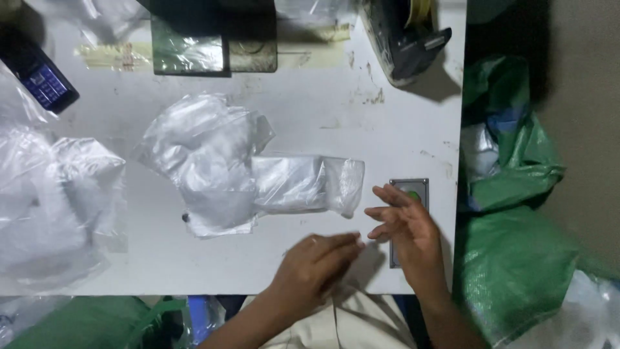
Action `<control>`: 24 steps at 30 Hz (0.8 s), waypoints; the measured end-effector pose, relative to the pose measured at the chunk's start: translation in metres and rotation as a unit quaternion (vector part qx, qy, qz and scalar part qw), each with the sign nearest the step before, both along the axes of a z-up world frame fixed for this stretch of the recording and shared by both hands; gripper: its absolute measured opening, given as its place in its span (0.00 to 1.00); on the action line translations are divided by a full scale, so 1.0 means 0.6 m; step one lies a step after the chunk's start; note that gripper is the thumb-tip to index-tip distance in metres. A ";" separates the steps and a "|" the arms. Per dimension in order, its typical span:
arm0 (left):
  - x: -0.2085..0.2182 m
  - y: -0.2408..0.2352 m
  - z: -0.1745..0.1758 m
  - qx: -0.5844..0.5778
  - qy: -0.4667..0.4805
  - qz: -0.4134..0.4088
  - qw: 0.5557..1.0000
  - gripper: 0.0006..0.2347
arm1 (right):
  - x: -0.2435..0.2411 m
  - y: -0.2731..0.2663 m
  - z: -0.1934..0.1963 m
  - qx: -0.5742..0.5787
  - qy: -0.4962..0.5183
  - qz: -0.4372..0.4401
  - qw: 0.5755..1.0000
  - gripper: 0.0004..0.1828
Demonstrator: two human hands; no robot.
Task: Folding and organizing small plastic bags on a workbench.
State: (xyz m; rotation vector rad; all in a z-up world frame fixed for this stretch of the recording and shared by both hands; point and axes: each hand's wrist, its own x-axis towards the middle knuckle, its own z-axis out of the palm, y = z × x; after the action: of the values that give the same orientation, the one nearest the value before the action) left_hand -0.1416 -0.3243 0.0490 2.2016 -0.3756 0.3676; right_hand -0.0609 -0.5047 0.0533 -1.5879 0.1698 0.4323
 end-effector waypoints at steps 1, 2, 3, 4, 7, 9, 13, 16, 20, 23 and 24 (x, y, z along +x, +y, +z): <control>-0.001 0.000 0.001 -0.045 -0.028 -0.050 0.997 0.10 | -0.001 0.003 0.000 -0.025 0.014 0.026 0.999 0.27; -0.010 -0.001 0.004 -0.089 -0.050 -0.097 0.990 0.09 | -0.008 0.005 -0.001 -0.049 0.034 0.055 0.997 0.28; -0.001 0.012 0.005 -0.087 -0.049 -0.090 0.991 0.09 | -0.003 0.018 -0.004 -0.047 0.034 0.062 0.996 0.28; -0.004 0.020 0.008 -0.068 -0.085 -0.033 0.993 0.09 | -0.004 0.028 -0.006 -0.073 -0.005 0.051 0.996 0.24; -0.019 0.043 -0.016 0.040 -0.060 0.121 0.990 0.12 | 0.001 0.074 0.023 -0.164 -0.033 0.073 0.983 0.21; -0.023 0.054 -0.028 0.122 -0.007 0.204 0.971 0.17 | 0.008 0.099 0.020 -0.231 -0.033 0.091 0.968 0.23; -0.029 0.057 0.002 0.047 0.002 0.121 0.992 0.12 | 0.016 0.122 -0.011 -0.294 -0.127 0.182 0.930 0.26; -0.020 0.075 -0.018 0.082 -0.043 0.140 0.986 0.10 | 0.026 0.132 0.020 -0.282 -0.106 0.186 0.935 0.19; 0.007 0.084 -0.065 0.316 0.093 0.144 0.933 0.24 | 0.031 0.134 -0.009 -0.342 -0.078 0.195 0.916 0.35; 0.015 0.070 -0.056 0.363 0.103 0.173 0.910 0.25 | 0.035 0.140 -0.019 -0.323 -0.117 0.201 0.917 0.24; 0.027 0.078 -0.055 0.360 0.105 0.171 0.911 0.25 | 0.039 0.136 -0.022 -0.326 -0.115 0.201 0.917 0.24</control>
State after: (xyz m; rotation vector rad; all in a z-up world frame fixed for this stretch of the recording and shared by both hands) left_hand -0.1252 -0.2775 0.0157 3.0142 0.0157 0.1825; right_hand -0.0376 -0.4228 0.0398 -2.3345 -0.2265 0.5318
